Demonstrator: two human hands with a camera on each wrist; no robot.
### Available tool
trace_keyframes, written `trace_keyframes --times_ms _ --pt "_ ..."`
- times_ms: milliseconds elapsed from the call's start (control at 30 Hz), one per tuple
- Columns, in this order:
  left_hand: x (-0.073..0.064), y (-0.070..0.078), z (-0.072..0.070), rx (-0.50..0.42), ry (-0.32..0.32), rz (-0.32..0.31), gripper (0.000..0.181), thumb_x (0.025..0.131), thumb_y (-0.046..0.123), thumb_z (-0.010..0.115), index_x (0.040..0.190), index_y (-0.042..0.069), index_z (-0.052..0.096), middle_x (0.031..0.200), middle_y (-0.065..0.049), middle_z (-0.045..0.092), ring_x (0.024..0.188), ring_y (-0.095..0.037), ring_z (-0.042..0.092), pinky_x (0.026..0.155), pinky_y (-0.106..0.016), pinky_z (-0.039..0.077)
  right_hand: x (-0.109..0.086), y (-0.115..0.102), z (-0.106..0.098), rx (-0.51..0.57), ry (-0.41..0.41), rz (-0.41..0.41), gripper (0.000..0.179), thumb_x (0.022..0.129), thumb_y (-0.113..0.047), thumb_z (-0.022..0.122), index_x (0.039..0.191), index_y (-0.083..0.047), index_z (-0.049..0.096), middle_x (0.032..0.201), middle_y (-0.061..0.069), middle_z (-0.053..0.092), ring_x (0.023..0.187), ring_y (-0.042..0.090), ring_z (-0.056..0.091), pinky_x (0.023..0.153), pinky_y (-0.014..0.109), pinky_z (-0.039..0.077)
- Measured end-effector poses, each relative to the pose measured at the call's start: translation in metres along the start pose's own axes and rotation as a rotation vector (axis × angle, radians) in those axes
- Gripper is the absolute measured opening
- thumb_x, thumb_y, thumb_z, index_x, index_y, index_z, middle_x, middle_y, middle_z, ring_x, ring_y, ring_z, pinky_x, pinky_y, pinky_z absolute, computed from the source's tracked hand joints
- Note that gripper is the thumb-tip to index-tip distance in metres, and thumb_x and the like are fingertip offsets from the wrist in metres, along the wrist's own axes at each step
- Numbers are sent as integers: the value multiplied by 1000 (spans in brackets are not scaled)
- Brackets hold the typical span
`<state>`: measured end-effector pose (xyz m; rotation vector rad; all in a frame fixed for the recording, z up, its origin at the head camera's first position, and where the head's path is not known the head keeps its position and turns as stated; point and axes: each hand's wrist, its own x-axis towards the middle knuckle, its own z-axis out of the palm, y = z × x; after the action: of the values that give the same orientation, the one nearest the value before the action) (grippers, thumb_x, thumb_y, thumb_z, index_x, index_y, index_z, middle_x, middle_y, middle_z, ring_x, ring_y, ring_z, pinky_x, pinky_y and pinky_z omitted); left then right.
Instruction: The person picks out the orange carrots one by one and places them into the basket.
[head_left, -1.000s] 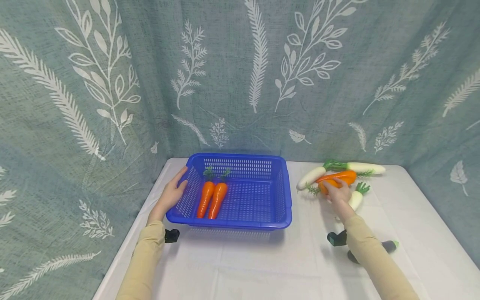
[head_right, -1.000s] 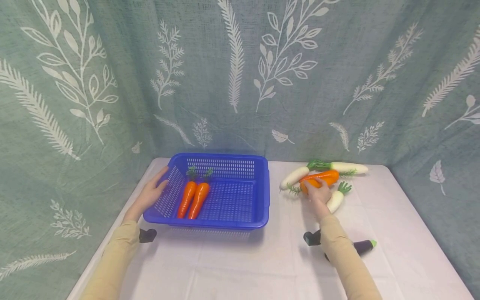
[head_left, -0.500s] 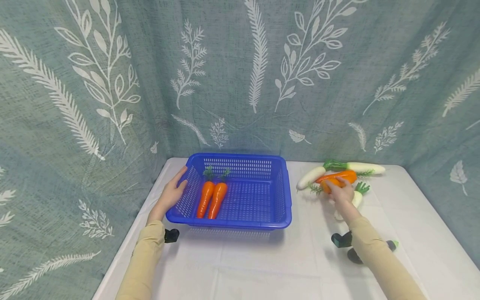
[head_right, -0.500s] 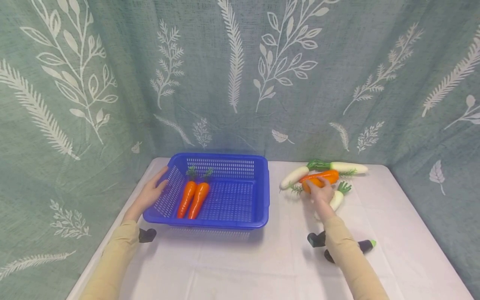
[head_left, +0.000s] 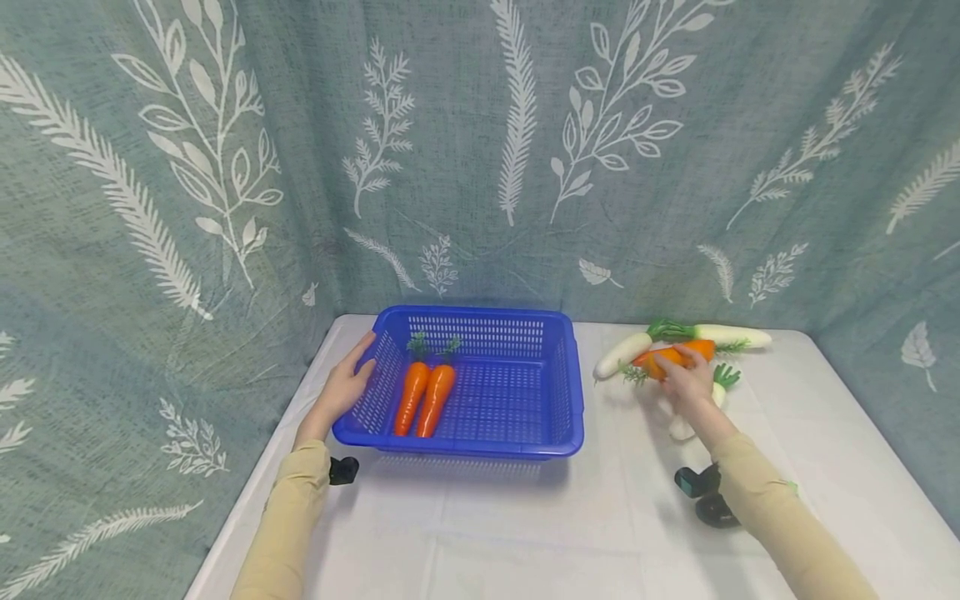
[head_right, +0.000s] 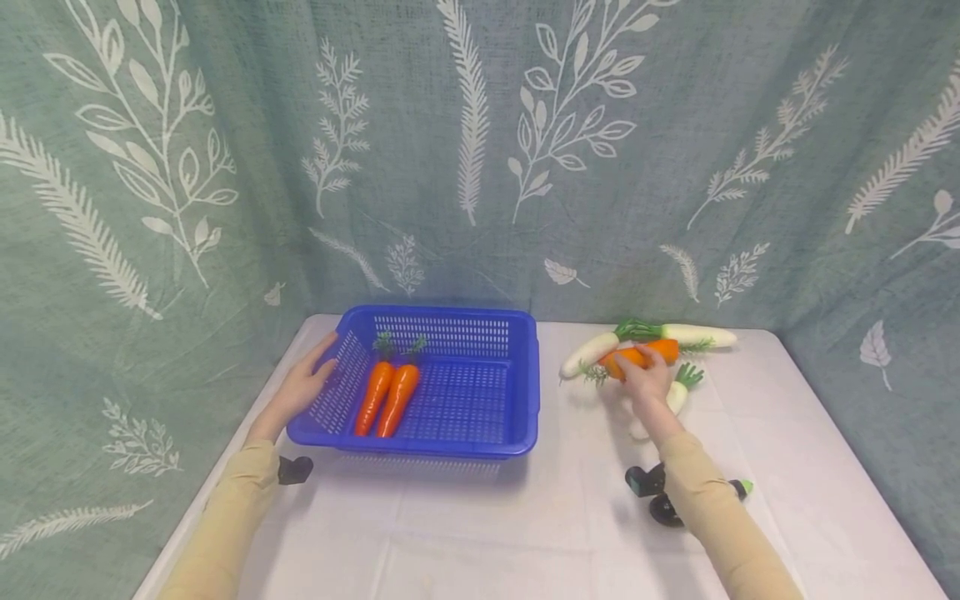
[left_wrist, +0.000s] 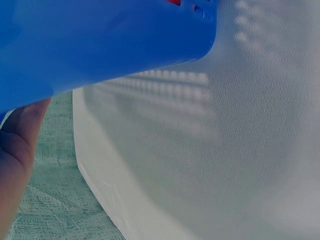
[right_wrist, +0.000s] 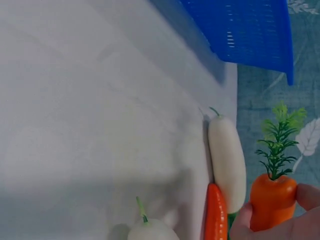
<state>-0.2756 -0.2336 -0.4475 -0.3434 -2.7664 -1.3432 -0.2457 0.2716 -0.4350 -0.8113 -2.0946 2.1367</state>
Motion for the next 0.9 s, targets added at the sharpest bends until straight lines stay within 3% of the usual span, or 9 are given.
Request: trace_keyframes --times_ms 67,167,400,500,900 --pt "0 0 0 1 -3 -5 49 104 6 38 151 -4 26 158 -23 20 143 -42 20 118 -52 16 -2 -3 0 16 -15 5 66 98 -14 55 155 -11 23 159 15 14 130 24 36 101 25 45" --pt "0 1 0 -2 -5 -8 49 104 6 37 151 -4 26 158 -23 20 144 -42 20 119 -52 16 -5 -8 -3 45 -38 4 67 98 -14 56 155 -11 23 159 13 14 131 21 36 98 22 47" --pt "1 0 -1 1 -17 -14 50 104 6 38 152 -4 24 158 -23 20 144 -43 19 118 -53 16 -8 -15 -7 79 -61 -47 63 95 -10 59 151 -8 30 142 7 33 96 3 47 83 14 51" --pt "2 0 0 -3 -14 -16 50 104 6 37 152 -4 25 158 -23 20 144 -42 19 118 -53 16 -10 -17 -9 82 -80 -55 57 95 -10 60 147 -12 37 132 3 36 93 2 49 83 14 52" --pt "1 -1 1 -6 -7 -8 50 104 6 38 152 -4 25 158 -23 20 144 -42 20 118 -52 16 -15 -22 -13 64 -168 -107 61 97 -13 60 151 -10 32 139 11 33 96 3 51 85 15 52"
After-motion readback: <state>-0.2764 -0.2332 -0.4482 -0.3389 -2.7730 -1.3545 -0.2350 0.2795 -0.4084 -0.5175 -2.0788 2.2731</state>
